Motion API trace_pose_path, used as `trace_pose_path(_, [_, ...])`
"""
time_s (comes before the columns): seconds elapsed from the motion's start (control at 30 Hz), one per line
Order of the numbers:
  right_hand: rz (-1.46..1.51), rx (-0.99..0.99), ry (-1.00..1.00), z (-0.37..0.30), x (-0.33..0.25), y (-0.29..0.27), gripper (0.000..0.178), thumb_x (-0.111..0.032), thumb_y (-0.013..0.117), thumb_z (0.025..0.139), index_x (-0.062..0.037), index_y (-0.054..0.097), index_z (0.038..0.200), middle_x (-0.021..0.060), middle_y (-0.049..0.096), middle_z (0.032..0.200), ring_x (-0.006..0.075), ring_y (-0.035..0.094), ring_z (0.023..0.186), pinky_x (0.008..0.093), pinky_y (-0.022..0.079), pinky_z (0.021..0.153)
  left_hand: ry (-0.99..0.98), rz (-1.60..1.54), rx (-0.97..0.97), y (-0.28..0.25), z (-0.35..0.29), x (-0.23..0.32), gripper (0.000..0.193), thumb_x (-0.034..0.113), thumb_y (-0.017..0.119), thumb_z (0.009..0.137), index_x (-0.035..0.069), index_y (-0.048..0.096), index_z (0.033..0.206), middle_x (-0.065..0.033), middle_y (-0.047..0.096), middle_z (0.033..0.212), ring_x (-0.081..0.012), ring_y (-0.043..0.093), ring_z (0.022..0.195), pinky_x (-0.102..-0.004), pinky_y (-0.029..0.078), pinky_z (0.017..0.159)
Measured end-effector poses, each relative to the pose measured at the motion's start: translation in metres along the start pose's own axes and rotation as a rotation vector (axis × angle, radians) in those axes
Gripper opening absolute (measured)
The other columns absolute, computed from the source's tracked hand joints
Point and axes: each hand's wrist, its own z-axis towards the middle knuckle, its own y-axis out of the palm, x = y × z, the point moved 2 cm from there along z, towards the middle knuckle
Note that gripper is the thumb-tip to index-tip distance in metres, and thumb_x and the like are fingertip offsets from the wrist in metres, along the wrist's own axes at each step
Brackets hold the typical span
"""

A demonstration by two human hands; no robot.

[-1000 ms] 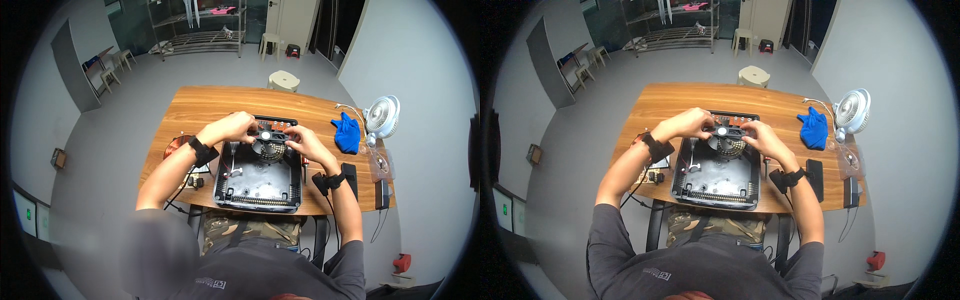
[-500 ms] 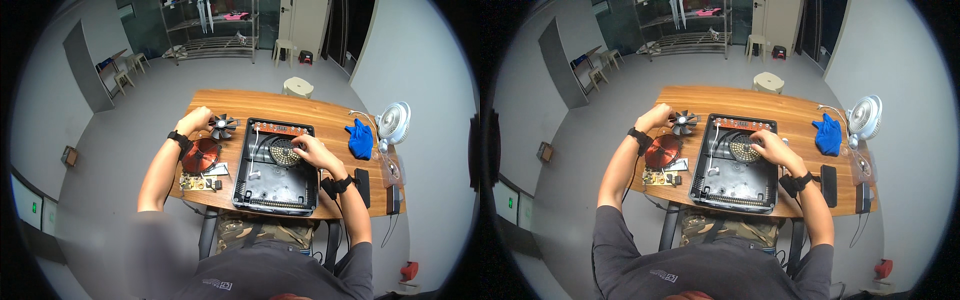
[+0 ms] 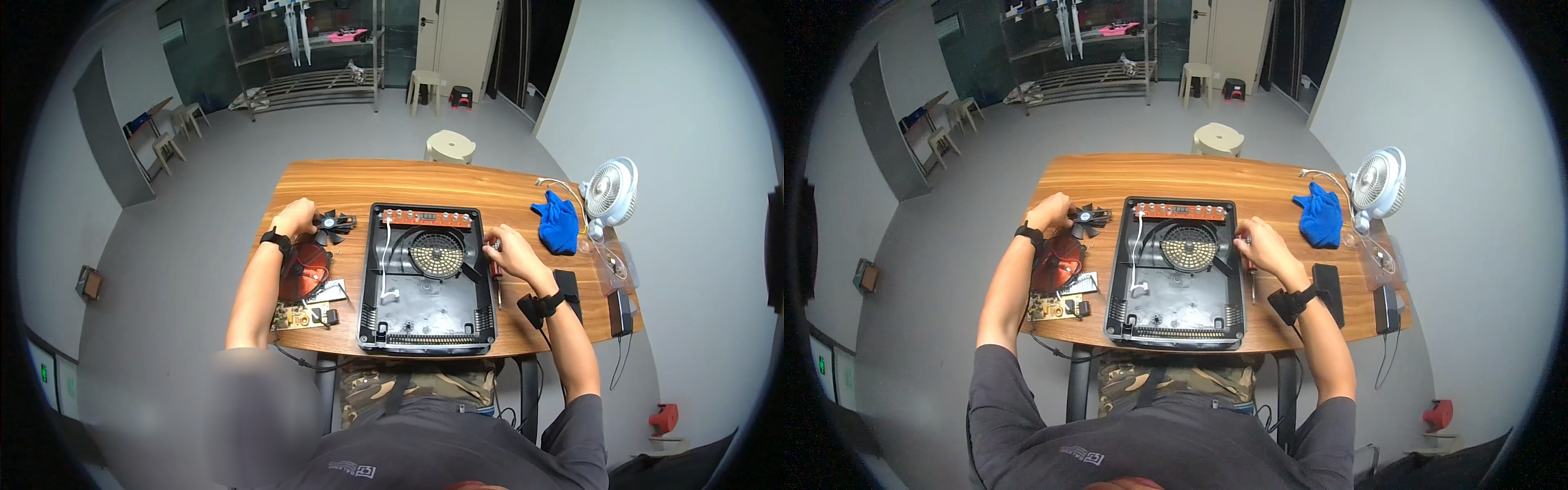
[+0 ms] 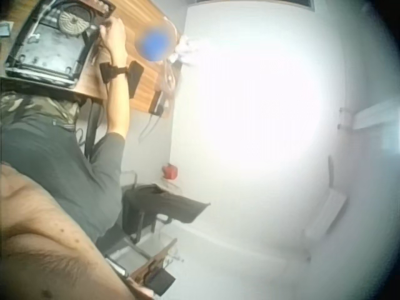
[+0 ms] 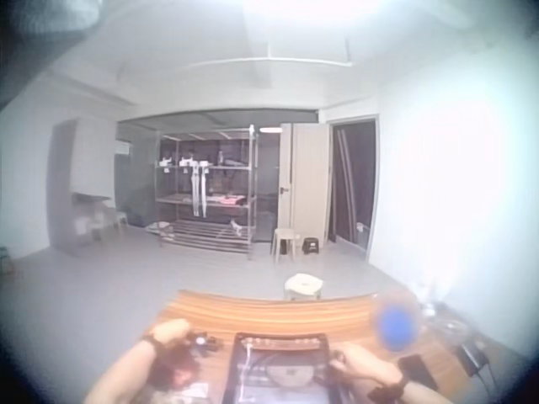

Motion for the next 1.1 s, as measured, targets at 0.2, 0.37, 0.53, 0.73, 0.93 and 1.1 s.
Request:
trace_pose_path(0.2, [-0.101, 0.078, 0.268, -0.004, 0.047, 0.017, 0.036, -0.033, 0.072, 0.088, 0.0004, 0.062, 0.099, 0.0233, 0.069, 0.098, 0.0413, 0.066, 0.096, 0.0488, 0.053, 0.081, 0.081, 0.036, 0.017, 0.008, 0.002, -0.001, 0.029, 0.017, 0.082, 0.071, 0.007, 0.076, 0.097, -0.0189, 0.072, 0.086, -0.0385, 0.069, 0.082, -0.0443, 0.055, 0.075])
trace_pose_path(0.37, [-0.152, 0.011, 0.403, -0.004, 0.056, 0.028, 0.047, -0.041, 0.069, 0.089, 0.0026, 0.063, 0.105, 0.0267, 0.070, 0.103, 0.0430, 0.067, 0.100, 0.0509, 0.054, 0.084, 0.033, 0.029, 0.005, -0.008, -0.007, 0.006, 0.038, 0.020, 0.084, 0.072, 0.008, 0.075, 0.108, -0.0176, 0.073, 0.102, -0.0357, 0.069, 0.099, -0.0435, 0.055, 0.087])
trace_pose_path(0.53, [-0.184, -0.043, 0.451, 0.006, 0.049, 0.038, 0.054, -0.044, 0.069, 0.090, 0.0043, 0.060, 0.111, 0.0272, 0.070, 0.103, 0.0444, 0.068, 0.100, 0.0511, 0.054, 0.087, 0.079, 0.043, 0.086, -0.040, -0.007, 0.047, 0.044, 0.017, 0.081, 0.078, 0.008, 0.071, 0.119, -0.0169, 0.071, 0.116, -0.0344, 0.066, 0.111, -0.0431, 0.054, 0.095])
trace_pose_path(0.73, [-0.149, -0.109, 0.450, 0.014, 0.066, 0.062, 0.055, -0.039, 0.065, 0.093, 0.0071, 0.049, 0.118, 0.0324, 0.069, 0.101, 0.0469, 0.068, 0.099, 0.0526, 0.055, 0.085, 0.409, -0.099, 0.117, -0.059, 0.015, 0.158, 0.049, 0.019, 0.080, 0.081, 0.005, 0.064, 0.126, -0.0173, 0.062, 0.124, -0.0373, 0.062, 0.115, -0.0436, 0.052, 0.099])
trace_pose_path(0.93, [-0.035, -0.122, 0.356, 0.013, 0.083, 0.070, 0.054, -0.038, 0.059, 0.098, 0.0111, 0.042, 0.113, 0.0356, 0.067, 0.089, 0.0519, 0.066, 0.088, 0.0551, 0.053, 0.079, 0.482, -0.063, -0.012, -0.048, 0.056, 0.235, 0.049, 0.022, 0.081, 0.081, 0.006, 0.067, 0.125, -0.0153, 0.068, 0.117, -0.0367, 0.064, 0.112, -0.0444, 0.053, 0.096])
trace_pose_path(1.1, [0.017, -0.210, 0.445, 0.015, 0.077, 0.063, 0.059, -0.038, 0.065, 0.095, 0.0097, 0.040, 0.120, 0.0359, 0.067, 0.102, 0.0503, 0.065, 0.101, 0.0524, 0.052, 0.089, 0.480, -0.039, -0.058, -0.034, 0.083, 0.263, 0.043, 0.022, 0.083, 0.078, 0.004, 0.071, 0.115, -0.0178, 0.070, 0.112, -0.0359, 0.066, 0.107, -0.0442, 0.054, 0.092])
